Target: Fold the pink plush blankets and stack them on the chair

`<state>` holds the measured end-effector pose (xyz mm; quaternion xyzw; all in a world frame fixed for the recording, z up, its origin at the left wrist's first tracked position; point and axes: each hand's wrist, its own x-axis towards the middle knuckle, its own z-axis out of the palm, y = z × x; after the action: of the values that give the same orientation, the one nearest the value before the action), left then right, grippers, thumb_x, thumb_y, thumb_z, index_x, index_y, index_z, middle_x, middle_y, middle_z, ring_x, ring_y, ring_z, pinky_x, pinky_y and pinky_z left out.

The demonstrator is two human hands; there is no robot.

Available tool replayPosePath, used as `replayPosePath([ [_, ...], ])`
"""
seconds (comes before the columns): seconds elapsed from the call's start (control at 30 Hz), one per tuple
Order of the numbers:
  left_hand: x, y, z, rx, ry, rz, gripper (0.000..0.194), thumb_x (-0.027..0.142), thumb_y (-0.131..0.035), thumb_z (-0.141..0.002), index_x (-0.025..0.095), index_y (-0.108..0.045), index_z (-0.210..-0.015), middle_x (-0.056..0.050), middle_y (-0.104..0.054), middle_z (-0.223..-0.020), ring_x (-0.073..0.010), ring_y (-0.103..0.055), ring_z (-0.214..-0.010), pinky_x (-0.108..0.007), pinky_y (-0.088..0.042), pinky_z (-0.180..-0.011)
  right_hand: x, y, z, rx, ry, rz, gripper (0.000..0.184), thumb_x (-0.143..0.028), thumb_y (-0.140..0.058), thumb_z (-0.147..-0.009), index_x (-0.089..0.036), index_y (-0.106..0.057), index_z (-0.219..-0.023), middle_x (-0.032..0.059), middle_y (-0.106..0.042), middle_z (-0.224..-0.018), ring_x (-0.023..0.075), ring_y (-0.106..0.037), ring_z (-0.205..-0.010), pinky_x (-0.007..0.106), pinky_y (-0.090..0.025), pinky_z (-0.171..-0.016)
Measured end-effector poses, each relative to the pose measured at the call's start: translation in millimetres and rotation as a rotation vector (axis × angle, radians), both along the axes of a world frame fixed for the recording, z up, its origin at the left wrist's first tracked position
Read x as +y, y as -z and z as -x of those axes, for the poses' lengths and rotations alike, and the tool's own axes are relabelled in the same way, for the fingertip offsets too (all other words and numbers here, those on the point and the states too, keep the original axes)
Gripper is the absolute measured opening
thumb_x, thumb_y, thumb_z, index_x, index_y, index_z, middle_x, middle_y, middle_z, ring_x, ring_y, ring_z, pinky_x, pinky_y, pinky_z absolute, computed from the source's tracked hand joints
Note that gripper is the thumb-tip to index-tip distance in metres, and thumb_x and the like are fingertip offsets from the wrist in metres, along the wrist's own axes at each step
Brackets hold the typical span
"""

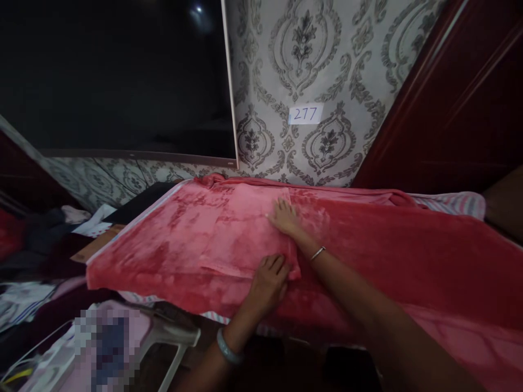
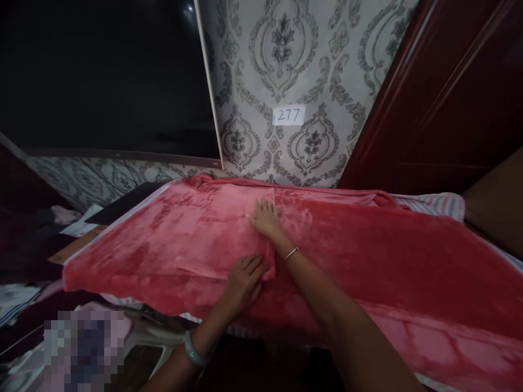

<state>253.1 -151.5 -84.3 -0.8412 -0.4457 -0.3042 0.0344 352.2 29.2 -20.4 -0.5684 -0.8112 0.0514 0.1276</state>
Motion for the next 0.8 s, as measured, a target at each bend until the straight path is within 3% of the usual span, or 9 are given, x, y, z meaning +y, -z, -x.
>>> replayPosePath([
  [0.13, -12.4, -13.0, 0.7, -0.065, 0.021, 0.079, 0.048, 0.023, -0.066, -0.079, 0.018, -0.065, -0.127, -0.015, -0.066, -0.133, -0.0319, -0.059, -0.123, -0.051, -0.048, -0.106, -10.1, 24.7, -3.5, -0.067, -0.02, 0.034, 0.066, -0.05, -0.034, -0.106, -0.012, -0.032, -0.16, 0.018, -0.021, -0.167, 0.0308, -0.018, -0.155, 0.053, -0.022, -0.122],
  [0.27, -9.6, -45.9, 15.9, -0.124, 0.03, 0.209, 0.033, 0.031, -0.058, -0.091, 0.02, -0.068, -0.121, -0.011, -0.071, -0.124, -0.0261, -0.064, -0.115, -0.044, -0.049, -0.105, -6.1, 25.4, -3.5, -0.087, -0.018, 0.076, 0.067, -0.052, -0.032, -0.106, -0.014, -0.029, -0.161, 0.0168, -0.018, -0.168, 0.0301, -0.015, -0.155, 0.054, -0.022, -0.121],
  [0.37, 21.5, -74.7, 40.8, -0.039, -0.127, 0.261, 0.038, 0.028, -0.047, -0.096, 0.017, -0.064, -0.128, -0.013, -0.069, -0.13, -0.0257, -0.063, -0.121, -0.044, -0.047, -0.109, -2.9, 12.4, 2.4, -0.085, 0.018, 0.14, 0.067, -0.053, -0.03, -0.106, -0.016, -0.03, -0.161, 0.0168, -0.021, -0.167, 0.0315, -0.017, -0.155, 0.058, -0.019, -0.121],
  [0.5, 82.8, -98.1, 76.3, 0.157, -0.366, 0.38, 0.052, 0.03, -0.044, -0.099, 0.012, -0.05, -0.147, -0.018, -0.05, -0.153, -0.0276, -0.044, -0.145, -0.046, -0.033, -0.122, -4.2, 4.3, 10.2, -0.05, 0.039, 0.015, 0.067, -0.052, -0.033, -0.105, -0.015, -0.032, -0.16, 0.0182, -0.023, -0.166, 0.0331, -0.016, -0.155, 0.055, -0.016, -0.122],
  [0.57, 106.7, -96.2, 89.2, 0.24, -0.498, 0.437, 0.06, 0.035, -0.043, -0.1, 0.011, -0.04, -0.154, -0.018, -0.034, -0.163, -0.0295, -0.027, -0.154, -0.052, -0.023, -0.125, -6.4, 8.8, 11.0, -0.062, -0.01, -0.02, 0.069, -0.053, -0.035, -0.105, -0.014, -0.031, -0.161, 0.0173, -0.022, -0.167, 0.0316, -0.016, -0.155, 0.05, -0.015, -0.123],
  [0.63, 120.6, -84.8, 97.9, 0.314, -0.58, 0.48, 0.065, 0.042, -0.04, -0.101, 0.013, -0.033, -0.158, -0.017, -0.022, -0.168, -0.0309, -0.016, -0.157, -0.06, -0.016, -0.125, -8.8, 16.3, 9.9, -0.083, -0.054, -0.002, 0.07, -0.054, -0.035, -0.105, -0.013, -0.031, -0.161, 0.0163, -0.024, -0.166, 0.03, -0.019, -0.154, 0.046, -0.015, -0.124],
  [0.8, 124.4, -50.6, 105.8, 0.378, -0.626, 0.453, 0.067, 0.049, -0.03, -0.103, 0.015, -0.026, -0.161, -0.014, -0.016, -0.17, -0.0283, -0.013, -0.158, -0.062, -0.015, -0.124, -13.4, 27.7, 6.9, -0.076, -0.043, 0.034, 0.069, -0.055, -0.037, -0.105, -0.015, -0.031, -0.161, 0.0144, -0.022, -0.167, 0.0295, -0.019, -0.155, 0.045, -0.015, -0.124],
])
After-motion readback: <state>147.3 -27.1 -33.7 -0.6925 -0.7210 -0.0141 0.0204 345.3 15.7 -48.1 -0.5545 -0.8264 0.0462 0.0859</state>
